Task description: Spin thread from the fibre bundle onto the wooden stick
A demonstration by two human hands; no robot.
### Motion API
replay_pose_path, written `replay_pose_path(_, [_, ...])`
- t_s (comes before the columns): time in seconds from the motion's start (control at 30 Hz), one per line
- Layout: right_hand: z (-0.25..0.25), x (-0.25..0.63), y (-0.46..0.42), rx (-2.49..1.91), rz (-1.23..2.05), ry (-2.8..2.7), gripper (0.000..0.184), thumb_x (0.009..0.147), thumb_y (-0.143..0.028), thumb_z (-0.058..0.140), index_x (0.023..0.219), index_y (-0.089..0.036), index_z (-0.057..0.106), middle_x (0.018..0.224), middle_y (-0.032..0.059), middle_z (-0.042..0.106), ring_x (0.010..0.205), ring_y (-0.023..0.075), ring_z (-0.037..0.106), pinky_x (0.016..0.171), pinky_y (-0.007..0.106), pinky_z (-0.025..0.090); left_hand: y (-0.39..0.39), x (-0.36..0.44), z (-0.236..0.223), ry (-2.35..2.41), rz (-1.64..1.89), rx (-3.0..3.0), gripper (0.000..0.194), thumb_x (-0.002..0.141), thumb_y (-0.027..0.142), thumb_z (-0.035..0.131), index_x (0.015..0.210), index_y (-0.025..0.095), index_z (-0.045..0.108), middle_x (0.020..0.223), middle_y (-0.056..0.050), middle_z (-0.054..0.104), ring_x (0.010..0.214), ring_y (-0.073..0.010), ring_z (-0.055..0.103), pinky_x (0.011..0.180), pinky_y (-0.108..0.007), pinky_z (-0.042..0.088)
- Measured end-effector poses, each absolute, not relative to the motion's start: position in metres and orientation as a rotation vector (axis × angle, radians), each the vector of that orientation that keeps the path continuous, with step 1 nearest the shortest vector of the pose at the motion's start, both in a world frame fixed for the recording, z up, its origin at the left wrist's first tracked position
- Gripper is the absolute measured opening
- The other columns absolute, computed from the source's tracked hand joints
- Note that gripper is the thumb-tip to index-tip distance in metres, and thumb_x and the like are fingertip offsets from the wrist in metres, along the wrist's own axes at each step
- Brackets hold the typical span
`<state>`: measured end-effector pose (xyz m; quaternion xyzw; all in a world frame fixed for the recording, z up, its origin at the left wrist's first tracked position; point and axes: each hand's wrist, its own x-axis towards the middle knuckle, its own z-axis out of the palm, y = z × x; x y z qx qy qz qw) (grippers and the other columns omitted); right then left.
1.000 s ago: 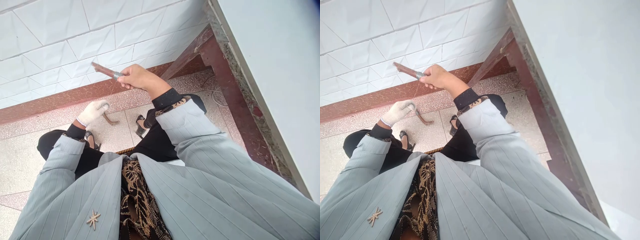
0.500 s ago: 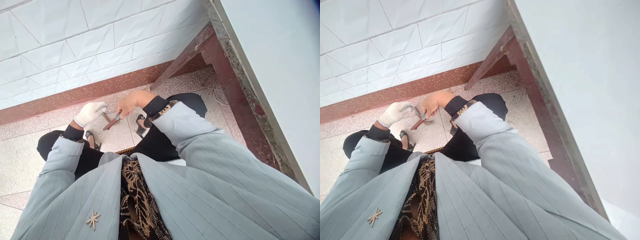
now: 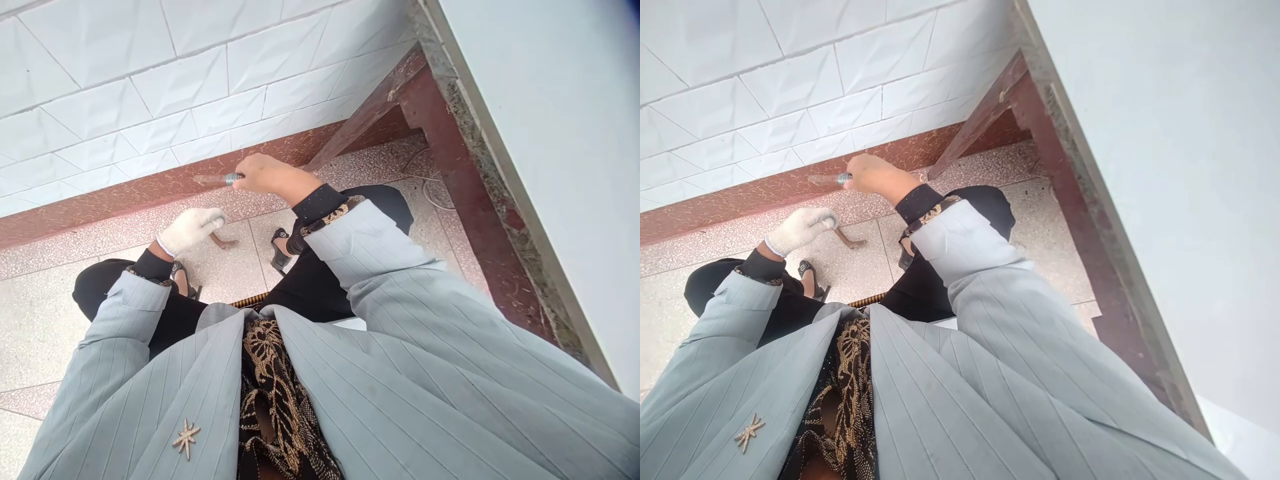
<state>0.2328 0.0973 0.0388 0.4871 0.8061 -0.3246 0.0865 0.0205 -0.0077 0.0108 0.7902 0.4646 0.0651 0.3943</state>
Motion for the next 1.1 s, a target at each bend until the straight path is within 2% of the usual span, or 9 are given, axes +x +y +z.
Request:
replay_pose_path(0.1, [0.034, 0.223, 0.087, 1.188, -0.692, 2.312, 0.021, 0.088, -0.026, 0.072, 0.097, -0.007, 0.076, 0.101, 0.0195, 0.074, 0.099, 0.0299, 0.068, 0.082, 0.037, 0.048, -0.009, 0.019, 0.012, 1.223, 0.088, 2.089, 0.034, 0.1, 0.041, 0.041, 0.102, 0.021, 0.069, 0.094, -0.003, 0.074, 0.088, -0.0201, 0.065, 0.081, -0.031, 0.046])
replay_pose_path(0.27, [0.036, 0.214, 0.07, 0.87, -0.726, 2.135, 0.019, 0.086, -0.025, 0.075, 0.074, -0.01, 0.074, 0.066, 0.0048, 0.067, 0.073, 0.0198, 0.065, 0.074, 0.033, 0.044, -0.005, 0.007, 0.012, 1.333, 0.014, 2.141, 0.033, 0.1, 0.04, 0.043, 0.1, 0.023, 0.071, 0.094, -0.004, 0.074, 0.088, -0.0217, 0.066, 0.077, -0.031, 0.045])
replay_pose_path(0.37, [0.041, 0.217, 0.069, 0.742, -0.987, 2.051, 0.017, 0.087, -0.02, 0.073, 0.073, -0.012, 0.072, 0.054, -0.0029, 0.058, 0.059, 0.0114, 0.055, 0.068, 0.028, 0.04, -0.001, -0.001, 0.011, 1.409, 0.022, 2.143, 0.028, 0.098, 0.037, 0.046, 0.098, 0.023, 0.07, 0.092, -0.004, 0.073, 0.087, -0.0226, 0.066, 0.076, -0.032, 0.044])
replay_pose_path(0.5, [0.059, 0.234, 0.078, 0.557, -1.557, 2.067, 0.009, 0.09, -0.019, 0.07, 0.082, -0.014, 0.071, 0.06, -0.0054, 0.057, 0.056, 0.0077, 0.05, 0.062, 0.023, 0.037, -0.001, -0.004, 0.015, 1.436, 0.093, 2.063, 0.025, 0.097, 0.034, 0.047, 0.091, 0.023, 0.069, 0.081, -0.003, 0.068, 0.078, -0.0214, 0.064, 0.073, -0.033, 0.044])
replay_pose_path(0.7, [0.077, 0.245, 0.082, 1.2, -2.073, 2.331, 0.029, 0.099, -0.026, 0.06, 0.072, -0.016, 0.055, 0.064, -0.0028, 0.055, 0.054, 0.0068, 0.043, 0.057, 0.022, 0.035, -0.016, 0.007, 0.019, 1.42, 0.267, 1.982, 0.031, 0.102, 0.036, 0.039, 0.098, 0.02, 0.066, 0.092, -0.004, 0.07, 0.085, -0.0196, 0.064, 0.081, -0.034, 0.047])
replay_pose_path(0.8, [0.072, 0.239, 0.082, 1.462, -1.9, 2.322, 0.029, 0.1, -0.025, 0.055, 0.073, -0.017, 0.055, 0.065, -0.0004, 0.056, 0.055, 0.0086, 0.045, 0.057, 0.025, 0.036, -0.022, 0.013, 0.018, 1.349, 0.225, 1.971, 0.032, 0.102, 0.037, 0.039, 0.099, 0.02, 0.066, 0.095, -0.004, 0.071, 0.088, -0.0197, 0.065, 0.083, -0.033, 0.047])
replay_pose_path(0.9, [0.06, 0.233, 0.085, 1.558, -1.376, 2.417, 0.021, 0.098, -0.028, 0.059, 0.083, -0.015, 0.064, 0.077, 0.0063, 0.065, 0.07, 0.0149, 0.059, 0.064, 0.028, 0.042, -0.027, 0.019, 0.017, 1.365, 0.114, 2.051, 0.031, 0.102, 0.036, 0.039, 0.102, 0.022, 0.067, 0.094, -0.004, 0.072, 0.087, -0.0203, 0.065, 0.08, -0.032, 0.045])
replay_pose_path(1.0, [0.045, 0.227, 0.083, 1.392, -0.856, 2.459, 0.021, 0.094, -0.029, 0.064, 0.097, -0.011, 0.073, 0.097, 0.0169, 0.073, 0.095, 0.0272, 0.068, 0.077, 0.034, 0.047, -0.031, 0.025, 0.016, 1.427, -0.042, 2.184, 0.028, 0.101, 0.034, 0.042, 0.103, 0.023, 0.068, 0.089, -0.004, 0.071, 0.082, -0.0219, 0.065, 0.073, -0.032, 0.043])
replay_pose_path(1.1, [0.031, 0.218, 0.07, 1.13, -0.658, 2.326, 0.026, 0.091, -0.026, 0.066, 0.105, -0.007, 0.076, 0.106, 0.0234, 0.074, 0.103, 0.0344, 0.069, 0.081, 0.04, 0.049, -0.034, 0.03, 0.013, 1.434, -0.221, 2.298, 0.023, 0.098, 0.03, 0.047, 0.103, 0.023, 0.069, 0.081, -0.005, 0.069, 0.079, -0.0242, 0.066, 0.068, -0.033, 0.04])
